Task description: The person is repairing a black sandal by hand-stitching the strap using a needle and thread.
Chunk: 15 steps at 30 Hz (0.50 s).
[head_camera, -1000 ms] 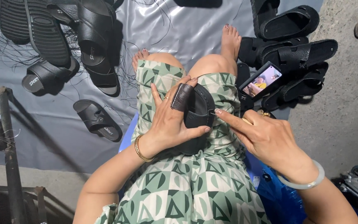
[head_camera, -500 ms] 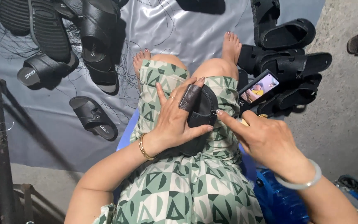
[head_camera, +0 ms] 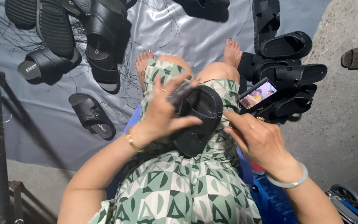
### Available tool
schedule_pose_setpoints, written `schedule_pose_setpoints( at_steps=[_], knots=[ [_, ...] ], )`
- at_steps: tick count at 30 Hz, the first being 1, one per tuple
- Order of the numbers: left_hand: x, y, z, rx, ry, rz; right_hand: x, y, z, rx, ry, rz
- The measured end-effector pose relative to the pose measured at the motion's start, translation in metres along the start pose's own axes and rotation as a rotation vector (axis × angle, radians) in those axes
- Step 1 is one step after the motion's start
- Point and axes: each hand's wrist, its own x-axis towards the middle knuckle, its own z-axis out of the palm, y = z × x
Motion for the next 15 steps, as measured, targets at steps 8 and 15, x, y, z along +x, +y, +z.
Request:
schedule_pose_setpoints(
  at_steps=[8,15],
  knots=[
    [0.017,0.016,-0.051,-0.516,-0.234,0.222,-0.001,-0.007,-0.005,0.032,0.085,0.038],
    [0.028,0.011,-0.018,-0.46,-0.112,0.216,0.002,-0.019,-0.003,0.008,0.113,0.067]
  ],
)
